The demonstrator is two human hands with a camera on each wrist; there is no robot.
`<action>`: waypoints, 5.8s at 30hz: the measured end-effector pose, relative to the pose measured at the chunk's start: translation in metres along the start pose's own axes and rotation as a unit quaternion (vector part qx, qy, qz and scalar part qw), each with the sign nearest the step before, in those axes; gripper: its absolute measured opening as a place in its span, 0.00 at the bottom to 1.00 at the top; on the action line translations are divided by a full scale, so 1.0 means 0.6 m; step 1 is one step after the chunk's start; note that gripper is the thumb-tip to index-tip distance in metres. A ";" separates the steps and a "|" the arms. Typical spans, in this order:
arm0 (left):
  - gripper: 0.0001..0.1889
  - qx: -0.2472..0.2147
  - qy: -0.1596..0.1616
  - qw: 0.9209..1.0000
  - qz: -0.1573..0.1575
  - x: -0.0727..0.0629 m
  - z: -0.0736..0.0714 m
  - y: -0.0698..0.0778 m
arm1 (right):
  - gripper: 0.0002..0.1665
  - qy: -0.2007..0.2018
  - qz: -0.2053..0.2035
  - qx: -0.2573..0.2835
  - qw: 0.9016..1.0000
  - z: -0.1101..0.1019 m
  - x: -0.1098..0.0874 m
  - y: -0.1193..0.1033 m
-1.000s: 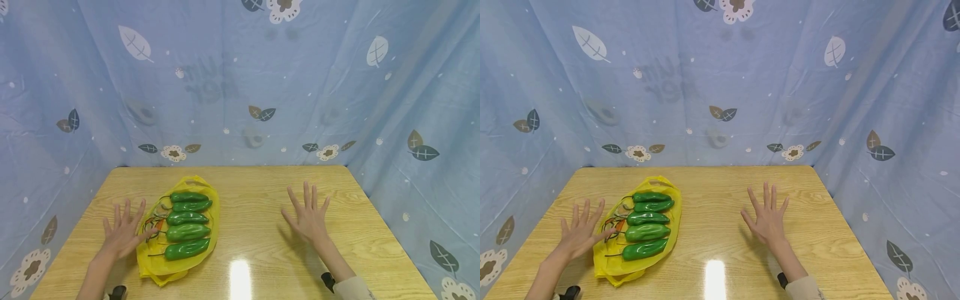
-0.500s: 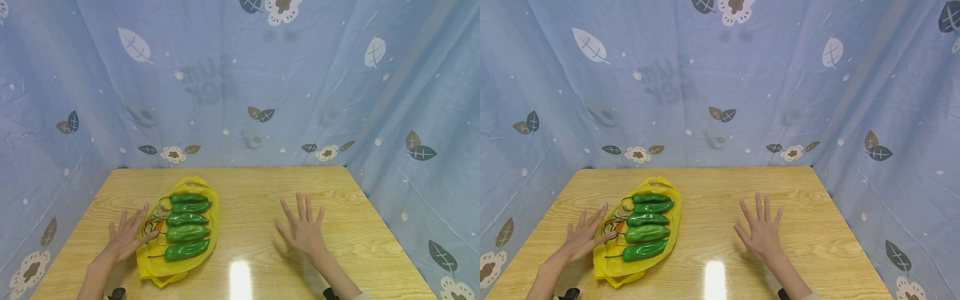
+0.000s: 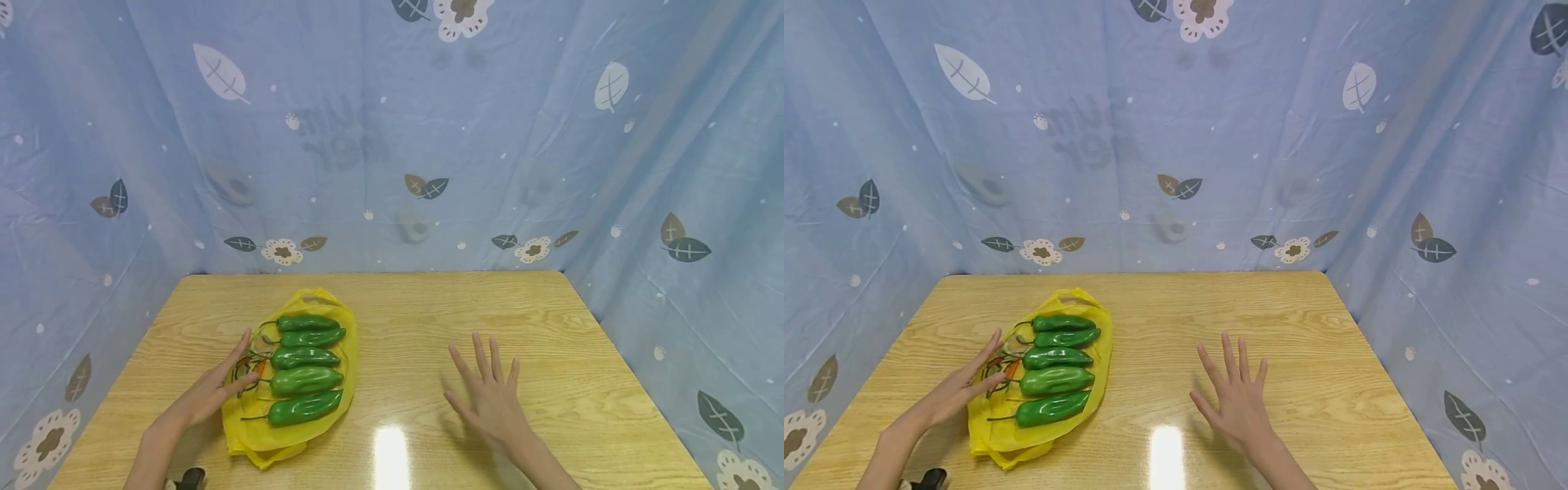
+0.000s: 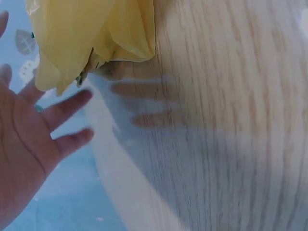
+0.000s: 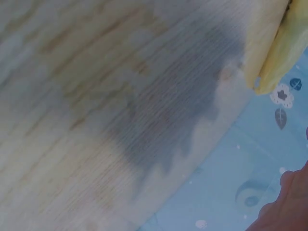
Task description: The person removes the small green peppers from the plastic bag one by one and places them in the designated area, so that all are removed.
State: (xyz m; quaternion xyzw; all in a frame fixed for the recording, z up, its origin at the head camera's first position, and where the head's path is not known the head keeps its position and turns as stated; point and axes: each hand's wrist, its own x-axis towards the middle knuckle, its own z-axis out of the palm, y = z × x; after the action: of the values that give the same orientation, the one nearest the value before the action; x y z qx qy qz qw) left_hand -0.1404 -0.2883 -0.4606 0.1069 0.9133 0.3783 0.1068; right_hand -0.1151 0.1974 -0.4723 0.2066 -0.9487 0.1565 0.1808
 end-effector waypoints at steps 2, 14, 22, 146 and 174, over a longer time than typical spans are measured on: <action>0.39 -0.007 -0.005 1.000 0.004 0.001 -0.001 0.000 | 0.40 0.001 -0.002 0.006 1.000 0.000 -0.002 -0.003; 0.32 0.039 0.044 0.996 0.068 0.002 -0.006 -0.013 | 0.40 -0.029 0.016 0.063 0.997 -0.002 -0.012 -0.013; 0.09 0.072 0.049 0.991 0.098 -0.002 -0.007 -0.017 | 0.36 -0.072 0.068 0.217 0.971 -0.004 -0.004 -0.020; 0.11 0.095 0.024 0.991 0.086 0.009 0.000 -0.020 | 0.21 -0.235 -0.138 0.454 0.848 0.141 0.191 -0.172; 0.11 0.096 0.012 0.993 0.074 0.010 -0.011 -0.024 | 0.22 -0.283 -0.081 0.654 0.697 0.048 0.030 -0.062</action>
State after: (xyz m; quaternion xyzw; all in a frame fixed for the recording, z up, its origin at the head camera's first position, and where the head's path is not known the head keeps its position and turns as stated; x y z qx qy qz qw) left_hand -0.1498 -0.3012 -0.4669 0.1793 0.9363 0.2965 0.0567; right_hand -0.1220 0.1486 -0.4824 0.3837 -0.5934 0.6563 -0.2644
